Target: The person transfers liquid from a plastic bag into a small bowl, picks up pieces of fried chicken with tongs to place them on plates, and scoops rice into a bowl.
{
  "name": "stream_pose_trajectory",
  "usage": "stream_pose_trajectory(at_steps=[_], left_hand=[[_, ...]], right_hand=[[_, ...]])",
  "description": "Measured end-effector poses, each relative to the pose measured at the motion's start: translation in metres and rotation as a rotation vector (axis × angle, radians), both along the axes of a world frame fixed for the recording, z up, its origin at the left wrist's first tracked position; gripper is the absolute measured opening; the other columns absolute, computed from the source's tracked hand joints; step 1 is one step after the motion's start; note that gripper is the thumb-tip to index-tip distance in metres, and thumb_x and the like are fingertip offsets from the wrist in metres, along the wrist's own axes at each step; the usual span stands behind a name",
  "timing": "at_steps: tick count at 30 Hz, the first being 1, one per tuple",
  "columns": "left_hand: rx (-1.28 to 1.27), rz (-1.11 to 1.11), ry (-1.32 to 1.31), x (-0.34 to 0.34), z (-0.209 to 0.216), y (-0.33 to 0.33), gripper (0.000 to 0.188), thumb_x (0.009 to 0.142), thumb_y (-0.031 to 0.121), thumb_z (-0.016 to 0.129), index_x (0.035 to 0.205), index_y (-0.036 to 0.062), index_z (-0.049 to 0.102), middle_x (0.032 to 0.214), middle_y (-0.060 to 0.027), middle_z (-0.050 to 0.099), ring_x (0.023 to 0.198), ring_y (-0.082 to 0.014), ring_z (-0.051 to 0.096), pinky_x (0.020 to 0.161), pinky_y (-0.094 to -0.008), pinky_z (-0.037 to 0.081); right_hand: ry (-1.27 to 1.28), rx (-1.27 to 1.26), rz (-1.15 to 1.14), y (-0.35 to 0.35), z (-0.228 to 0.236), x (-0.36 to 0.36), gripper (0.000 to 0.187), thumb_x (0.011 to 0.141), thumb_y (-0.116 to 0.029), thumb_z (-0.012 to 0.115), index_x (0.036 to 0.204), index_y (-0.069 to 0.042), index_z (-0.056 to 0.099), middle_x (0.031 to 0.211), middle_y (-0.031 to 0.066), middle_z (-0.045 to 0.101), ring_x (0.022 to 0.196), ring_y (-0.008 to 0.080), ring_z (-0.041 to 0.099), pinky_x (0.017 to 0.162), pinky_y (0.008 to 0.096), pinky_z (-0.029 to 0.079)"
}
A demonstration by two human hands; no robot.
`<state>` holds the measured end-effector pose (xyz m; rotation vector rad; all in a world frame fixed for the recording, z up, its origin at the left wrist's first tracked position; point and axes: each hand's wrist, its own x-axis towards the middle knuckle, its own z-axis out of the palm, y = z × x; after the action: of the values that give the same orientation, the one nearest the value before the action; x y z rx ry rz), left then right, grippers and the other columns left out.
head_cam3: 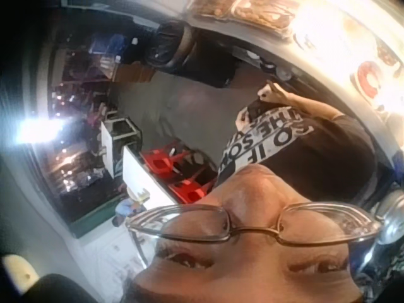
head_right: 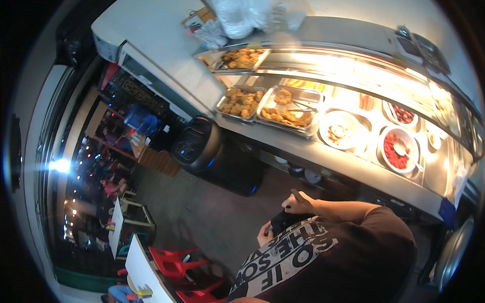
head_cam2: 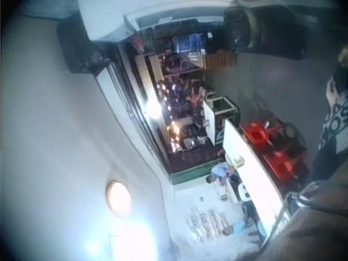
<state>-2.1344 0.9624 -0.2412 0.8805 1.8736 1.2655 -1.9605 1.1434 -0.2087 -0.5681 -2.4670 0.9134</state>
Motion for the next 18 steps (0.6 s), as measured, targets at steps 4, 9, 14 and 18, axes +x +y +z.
stream_pose_trajectory(at_steps=[4, 9, 14, 18], left_hand=[[-0.059, -0.110, -0.030, 0.029, -0.011, 0.000, 0.022, 0.095, 0.006, 0.056, 0.115, 0.0050, 0.066, 0.097, -0.0081, 0.070, 0.083, -0.0106, 0.064, 0.076, -0.0219, 0.048], [-0.041, -0.236, -0.047, 0.080, -0.046, 0.001, 0.016, 0.082, -0.001, 0.061, 0.096, 0.0064, 0.061, 0.078, -0.0008, 0.058, 0.068, -0.0071, 0.053, 0.063, -0.0230, 0.044], [-0.045, -0.359, 0.033, 0.151, -0.033, 0.014, 0.021, 0.070, -0.003, 0.058, 0.086, 0.0084, 0.049, 0.069, 0.0012, 0.044, 0.061, -0.0089, 0.043, 0.060, -0.0257, 0.041], [-0.052, -0.479, 0.180, 0.174, -0.014, 0.011, 0.027, 0.069, -0.003, 0.054, 0.092, 0.0086, 0.047, 0.074, -0.0016, 0.044, 0.064, -0.0152, 0.047, 0.066, -0.0282, 0.043]], right_hand=[[0.019, -0.028, -0.125, -0.024, 0.001, 0.050, 0.007, 0.074, -0.012, 0.066, 0.072, -0.005, 0.065, 0.067, 0.0163, 0.062, 0.063, 0.0329, 0.064, 0.058, 0.0401, 0.051], [-0.114, -0.046, -0.269, -0.073, 0.006, 0.133, 0.011, 0.074, -0.015, 0.063, 0.071, -0.005, 0.063, 0.066, 0.0175, 0.062, 0.061, 0.0341, 0.063, 0.056, 0.0417, 0.050], [-0.302, -0.109, -0.586, -0.115, 0.014, 0.201, 0.008, 0.075, -0.016, 0.062, 0.075, -0.008, 0.062, 0.067, 0.0141, 0.063, 0.064, 0.0348, 0.063, 0.058, 0.0444, 0.049], [-0.138, -0.198, -0.598, -0.125, -0.018, 0.232, 0.010, 0.072, -0.011, 0.063, 0.079, -0.009, 0.056, 0.070, 0.0134, 0.061, 0.070, 0.0360, 0.063, 0.061, 0.0444, 0.049]])
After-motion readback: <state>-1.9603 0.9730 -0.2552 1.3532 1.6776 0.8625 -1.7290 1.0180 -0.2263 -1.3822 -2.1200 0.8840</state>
